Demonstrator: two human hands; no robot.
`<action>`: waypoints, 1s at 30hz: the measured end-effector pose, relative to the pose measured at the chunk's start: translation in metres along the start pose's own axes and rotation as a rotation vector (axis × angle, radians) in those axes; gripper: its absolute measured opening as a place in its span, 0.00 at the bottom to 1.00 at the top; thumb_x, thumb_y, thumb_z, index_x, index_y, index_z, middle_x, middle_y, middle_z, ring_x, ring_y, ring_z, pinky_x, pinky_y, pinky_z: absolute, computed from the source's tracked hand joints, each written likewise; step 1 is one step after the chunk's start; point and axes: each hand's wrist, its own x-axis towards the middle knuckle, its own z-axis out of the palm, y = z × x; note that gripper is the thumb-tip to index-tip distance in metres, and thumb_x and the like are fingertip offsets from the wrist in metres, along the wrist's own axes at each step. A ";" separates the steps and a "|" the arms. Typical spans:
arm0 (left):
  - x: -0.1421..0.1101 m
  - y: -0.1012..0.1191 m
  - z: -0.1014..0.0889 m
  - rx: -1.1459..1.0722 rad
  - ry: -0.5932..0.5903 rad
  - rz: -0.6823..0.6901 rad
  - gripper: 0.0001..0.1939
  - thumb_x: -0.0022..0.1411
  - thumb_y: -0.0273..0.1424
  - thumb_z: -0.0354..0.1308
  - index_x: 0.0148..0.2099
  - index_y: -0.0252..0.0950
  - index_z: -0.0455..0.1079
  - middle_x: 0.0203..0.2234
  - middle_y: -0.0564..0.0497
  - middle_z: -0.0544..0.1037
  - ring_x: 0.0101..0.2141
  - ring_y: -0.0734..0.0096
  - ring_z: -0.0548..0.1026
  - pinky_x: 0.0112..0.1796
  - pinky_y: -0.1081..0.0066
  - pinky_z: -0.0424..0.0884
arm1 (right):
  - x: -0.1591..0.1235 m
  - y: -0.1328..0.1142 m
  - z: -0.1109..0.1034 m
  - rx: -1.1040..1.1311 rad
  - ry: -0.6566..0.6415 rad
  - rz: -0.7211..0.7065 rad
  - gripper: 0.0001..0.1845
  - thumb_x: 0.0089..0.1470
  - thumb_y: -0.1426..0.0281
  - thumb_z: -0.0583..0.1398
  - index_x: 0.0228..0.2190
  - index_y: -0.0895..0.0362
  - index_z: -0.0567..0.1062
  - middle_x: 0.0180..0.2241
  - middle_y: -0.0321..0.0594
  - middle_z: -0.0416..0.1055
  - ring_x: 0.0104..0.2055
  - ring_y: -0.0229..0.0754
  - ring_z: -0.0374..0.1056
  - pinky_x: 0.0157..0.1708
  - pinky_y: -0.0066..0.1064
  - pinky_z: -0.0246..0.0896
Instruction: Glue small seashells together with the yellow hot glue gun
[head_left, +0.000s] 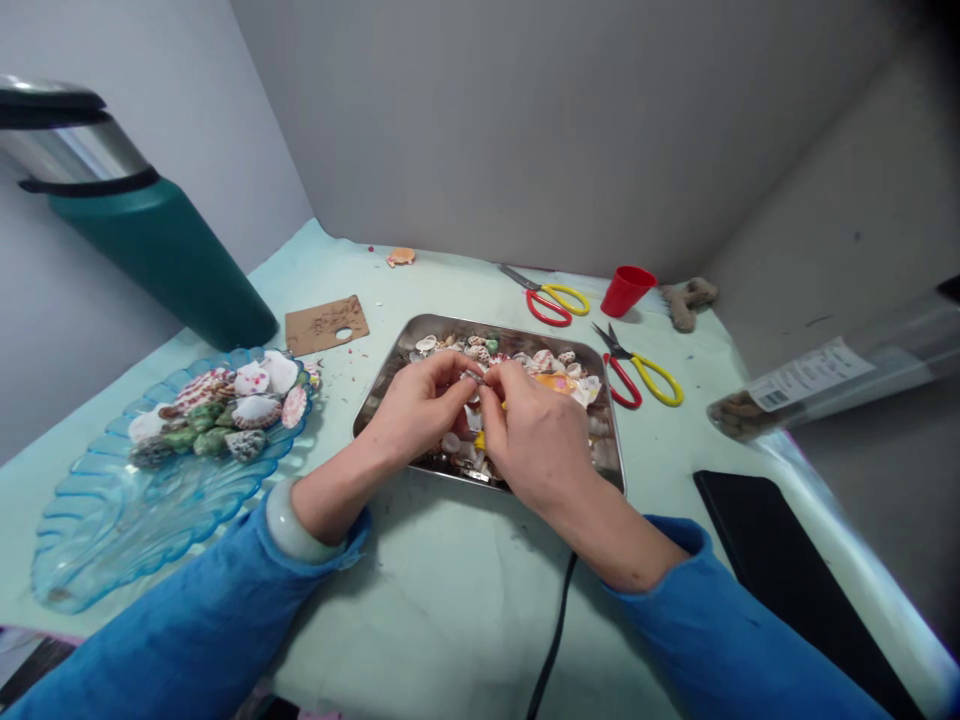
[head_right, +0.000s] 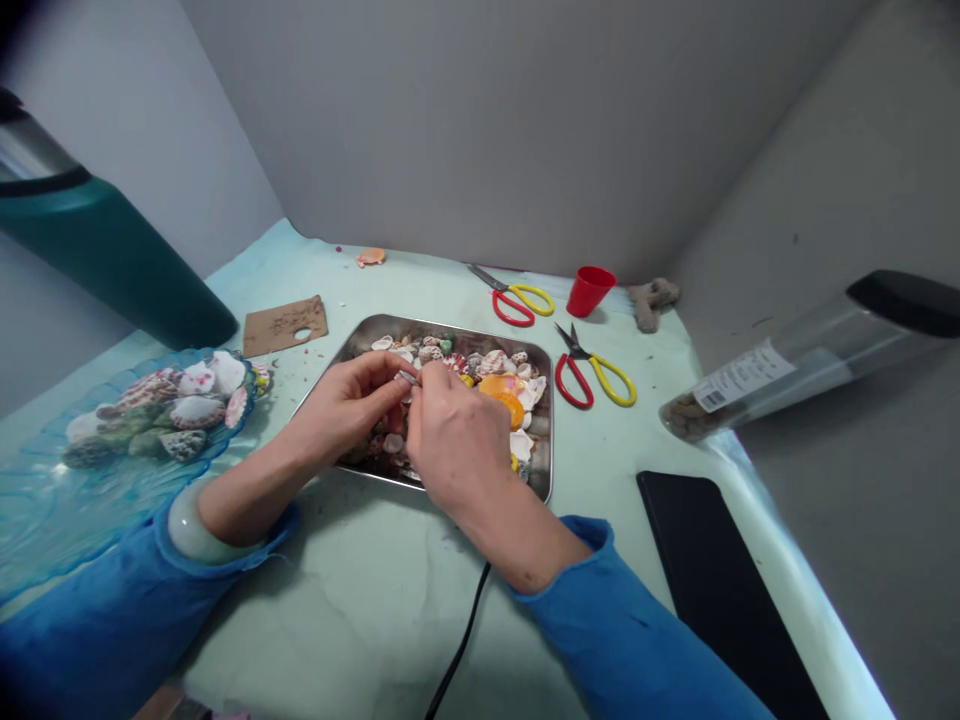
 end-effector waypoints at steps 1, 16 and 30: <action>0.000 0.000 0.000 0.005 0.001 0.000 0.05 0.58 0.29 0.54 0.39 0.37 0.68 0.18 0.57 0.69 0.18 0.76 0.70 0.19 0.77 0.66 | 0.000 0.000 0.000 -0.001 0.001 0.000 0.09 0.59 0.69 0.51 0.35 0.59 0.70 0.28 0.39 0.75 0.27 0.40 0.69 0.25 0.31 0.47; 0.000 0.000 -0.001 0.012 0.006 0.007 0.06 0.58 0.29 0.54 0.39 0.36 0.69 0.19 0.56 0.70 0.18 0.77 0.70 0.20 0.78 0.66 | 0.000 -0.001 -0.002 0.004 -0.006 0.011 0.09 0.60 0.69 0.51 0.35 0.59 0.70 0.28 0.40 0.75 0.27 0.40 0.69 0.25 0.31 0.47; 0.000 0.000 0.000 0.044 0.005 0.013 0.07 0.59 0.29 0.53 0.40 0.35 0.69 0.19 0.56 0.70 0.18 0.76 0.70 0.20 0.77 0.67 | 0.001 0.000 0.001 0.016 0.021 -0.005 0.08 0.59 0.70 0.52 0.34 0.60 0.70 0.30 0.41 0.73 0.30 0.42 0.68 0.26 0.31 0.49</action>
